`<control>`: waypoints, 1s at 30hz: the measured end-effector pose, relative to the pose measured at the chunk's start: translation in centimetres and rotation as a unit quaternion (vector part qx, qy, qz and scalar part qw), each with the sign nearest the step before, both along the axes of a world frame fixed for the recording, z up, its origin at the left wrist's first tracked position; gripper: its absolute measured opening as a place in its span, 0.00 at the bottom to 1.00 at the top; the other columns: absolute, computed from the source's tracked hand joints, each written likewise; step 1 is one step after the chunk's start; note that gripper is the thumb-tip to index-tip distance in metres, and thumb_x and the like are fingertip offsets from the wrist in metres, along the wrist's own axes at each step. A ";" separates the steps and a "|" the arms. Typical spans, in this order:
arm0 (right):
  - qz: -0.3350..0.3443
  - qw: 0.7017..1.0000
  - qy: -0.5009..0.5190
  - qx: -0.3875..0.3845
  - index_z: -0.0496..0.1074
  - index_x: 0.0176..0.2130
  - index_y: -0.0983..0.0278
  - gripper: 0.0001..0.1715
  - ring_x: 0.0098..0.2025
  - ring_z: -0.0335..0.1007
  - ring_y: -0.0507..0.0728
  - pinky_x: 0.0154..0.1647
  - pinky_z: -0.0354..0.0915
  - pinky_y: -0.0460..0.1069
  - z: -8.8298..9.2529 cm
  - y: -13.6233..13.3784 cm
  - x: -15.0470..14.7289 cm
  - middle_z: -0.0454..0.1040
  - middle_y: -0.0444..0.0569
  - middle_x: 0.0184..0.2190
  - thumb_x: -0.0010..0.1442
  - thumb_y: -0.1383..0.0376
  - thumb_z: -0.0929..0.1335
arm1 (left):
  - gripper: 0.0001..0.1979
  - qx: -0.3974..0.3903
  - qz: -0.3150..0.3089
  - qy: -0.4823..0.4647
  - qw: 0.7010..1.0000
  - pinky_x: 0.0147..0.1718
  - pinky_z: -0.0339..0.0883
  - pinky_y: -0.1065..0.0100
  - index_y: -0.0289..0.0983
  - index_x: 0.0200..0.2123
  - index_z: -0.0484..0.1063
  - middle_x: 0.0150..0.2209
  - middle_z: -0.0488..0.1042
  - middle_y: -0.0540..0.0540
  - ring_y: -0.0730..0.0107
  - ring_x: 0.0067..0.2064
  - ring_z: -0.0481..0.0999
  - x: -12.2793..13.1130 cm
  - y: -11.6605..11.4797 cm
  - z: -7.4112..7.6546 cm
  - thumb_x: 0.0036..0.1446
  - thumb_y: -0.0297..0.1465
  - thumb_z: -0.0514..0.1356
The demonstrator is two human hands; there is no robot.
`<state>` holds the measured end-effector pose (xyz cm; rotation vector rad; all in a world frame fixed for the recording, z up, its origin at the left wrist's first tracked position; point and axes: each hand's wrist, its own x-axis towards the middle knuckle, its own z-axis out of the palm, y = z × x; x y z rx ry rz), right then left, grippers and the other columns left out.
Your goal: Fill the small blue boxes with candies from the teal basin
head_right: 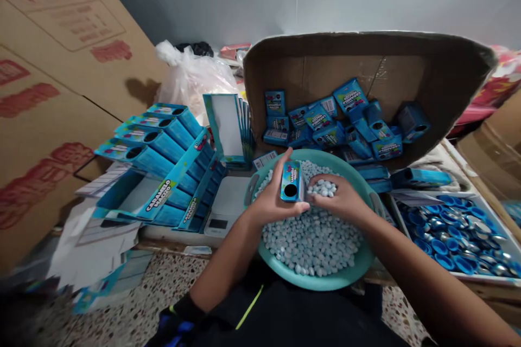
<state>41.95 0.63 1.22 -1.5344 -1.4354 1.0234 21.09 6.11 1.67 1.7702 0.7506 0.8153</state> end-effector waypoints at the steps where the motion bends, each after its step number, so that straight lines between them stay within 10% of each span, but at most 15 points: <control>1: -0.025 0.999 0.019 -0.002 0.77 0.33 0.61 0.13 0.35 0.75 0.61 0.37 0.72 0.52 0.2 0.1 0.0 0.79 0.48 0.32 0.48 0.57 0.76 | 0.57 0.001 0.015 0.005 1.000 0.62 0.71 0.50 0.44 0.74 0.51 0.71 0.59 0.34 0.42 0.69 0.67 0.2 0.0 -0.1 0.46 0.38 0.77; 9: -0.149 0.959 0.240 -0.001 0.72 0.35 0.62 0.19 0.22 0.64 0.52 0.22 0.64 0.46 3.2 1.8 -0.8 0.70 0.40 0.23 0.45 0.58 0.78 | 0.58 0.058 0.086 0.082 0.991 0.61 0.68 0.44 0.41 0.55 0.71 0.54 0.72 0.39 0.40 0.60 0.71 0.9 0.5 -0.1 0.15 0.44 0.85; 16: -0.175 0.914 0.365 0.021 0.69 0.36 0.61 0.21 0.20 0.62 0.50 0.17 0.58 0.44 5.5 3.7 -2.4 0.70 0.39 0.23 0.45 0.57 0.77 | 0.41 0.083 0.025 0.077 0.993 0.62 0.67 0.45 0.42 0.62 0.68 0.57 0.72 0.39 0.45 0.61 0.71 1.1 0.9 -1.0 0.49 0.45 0.78; 30: -0.206 0.878 0.418 0.108 0.69 0.36 0.60 0.16 0.23 0.68 0.52 0.22 0.66 0.45 4.8 4.4 -3.0 0.72 0.40 0.25 0.50 0.60 0.76 | 0.28 0.076 0.023 0.077 0.994 0.59 0.72 0.46 0.41 0.60 0.63 0.59 0.71 0.36 0.47 0.62 0.74 1.4 0.3 -0.8 0.63 0.44 0.67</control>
